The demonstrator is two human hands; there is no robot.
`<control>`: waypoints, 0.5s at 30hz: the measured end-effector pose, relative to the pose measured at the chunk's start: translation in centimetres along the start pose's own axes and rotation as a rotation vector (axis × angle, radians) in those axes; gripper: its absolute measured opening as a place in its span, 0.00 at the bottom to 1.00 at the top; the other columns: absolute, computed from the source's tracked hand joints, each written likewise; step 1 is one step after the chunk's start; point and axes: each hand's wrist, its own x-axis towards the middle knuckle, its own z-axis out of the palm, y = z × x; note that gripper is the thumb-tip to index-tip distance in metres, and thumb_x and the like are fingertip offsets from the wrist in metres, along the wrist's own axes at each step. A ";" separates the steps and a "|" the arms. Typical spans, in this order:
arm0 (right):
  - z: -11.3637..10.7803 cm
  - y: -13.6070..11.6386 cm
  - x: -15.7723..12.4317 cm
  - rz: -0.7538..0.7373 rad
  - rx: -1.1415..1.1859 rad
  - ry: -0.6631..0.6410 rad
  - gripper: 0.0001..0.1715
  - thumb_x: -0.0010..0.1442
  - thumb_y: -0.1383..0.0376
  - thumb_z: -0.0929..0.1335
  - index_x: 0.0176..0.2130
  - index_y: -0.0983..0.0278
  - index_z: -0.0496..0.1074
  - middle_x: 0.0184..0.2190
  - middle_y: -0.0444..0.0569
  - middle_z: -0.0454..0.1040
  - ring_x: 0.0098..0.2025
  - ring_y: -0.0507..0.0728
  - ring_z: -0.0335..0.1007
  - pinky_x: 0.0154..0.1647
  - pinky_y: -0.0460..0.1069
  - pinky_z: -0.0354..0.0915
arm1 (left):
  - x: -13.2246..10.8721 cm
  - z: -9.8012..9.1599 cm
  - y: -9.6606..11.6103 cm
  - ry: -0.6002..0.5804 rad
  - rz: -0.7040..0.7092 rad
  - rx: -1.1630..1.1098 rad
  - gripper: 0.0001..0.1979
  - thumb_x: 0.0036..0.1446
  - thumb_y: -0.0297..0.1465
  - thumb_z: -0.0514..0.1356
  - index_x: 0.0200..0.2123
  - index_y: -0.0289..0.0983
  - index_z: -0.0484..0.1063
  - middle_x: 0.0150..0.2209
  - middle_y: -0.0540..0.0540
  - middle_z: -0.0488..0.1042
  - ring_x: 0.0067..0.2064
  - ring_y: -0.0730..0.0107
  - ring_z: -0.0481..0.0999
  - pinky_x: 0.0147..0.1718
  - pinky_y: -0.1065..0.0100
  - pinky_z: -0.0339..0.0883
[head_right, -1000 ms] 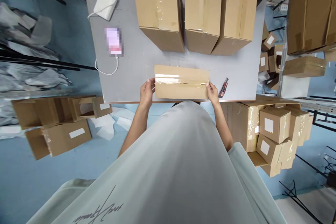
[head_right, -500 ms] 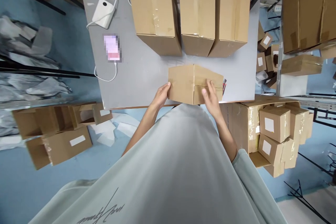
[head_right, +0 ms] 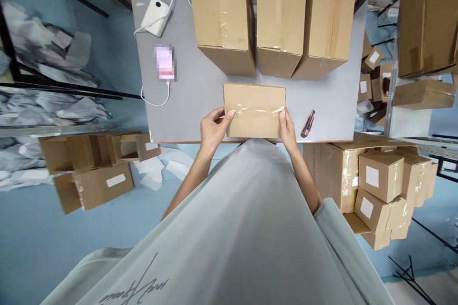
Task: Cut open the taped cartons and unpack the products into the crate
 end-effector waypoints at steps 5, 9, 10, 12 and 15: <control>-0.4 -0.4 1.5 -0.031 0.023 0.011 0.48 0.76 0.27 0.62 0.76 0.51 0.74 0.76 0.50 0.76 0.81 0.66 0.67 0.86 0.65 0.61 | 1.3 1.1 -0.4 0.050 0.058 0.042 0.30 0.67 0.61 0.70 0.53 0.40 0.85 0.54 0.39 0.89 0.56 0.52 0.88 0.56 0.57 0.81; -0.8 -0.5 1.5 -0.022 0.040 -0.002 0.48 0.75 0.27 0.64 0.75 0.51 0.75 0.76 0.50 0.76 0.81 0.67 0.67 0.86 0.65 0.61 | 1.8 1.1 -0.8 0.001 0.081 -0.008 0.35 0.66 0.65 0.68 0.54 0.40 0.83 0.56 0.38 0.88 0.57 0.52 0.87 0.56 0.57 0.81; -0.9 -0.2 1.3 -0.019 0.041 0.002 0.48 0.74 0.27 0.65 0.75 0.52 0.75 0.76 0.51 0.75 0.81 0.67 0.68 0.86 0.65 0.61 | 1.8 1.0 -0.9 -0.012 0.082 -0.016 0.36 0.65 0.65 0.68 0.55 0.40 0.83 0.56 0.37 0.88 0.58 0.51 0.87 0.57 0.57 0.81; -1.3 0.5 1.1 -0.005 0.036 0.001 0.50 0.72 0.26 0.67 0.74 0.53 0.76 0.76 0.53 0.76 0.80 0.68 0.69 0.85 0.64 0.62 | 1.8 0.5 -1.0 -0.041 0.074 -0.028 0.38 0.64 0.67 0.68 0.56 0.39 0.83 0.57 0.36 0.88 0.58 0.50 0.88 0.56 0.56 0.82; -2.1 2.5 0.9 0.074 0.071 -0.010 0.53 0.70 0.23 0.66 0.73 0.53 0.77 0.76 0.54 0.75 0.80 0.68 0.69 0.82 0.66 0.66 | 2.3 -1.3 -1.3 -0.090 0.056 -0.025 0.42 0.62 0.70 0.67 0.56 0.38 0.84 0.56 0.37 0.88 0.56 0.49 0.88 0.55 0.56 0.82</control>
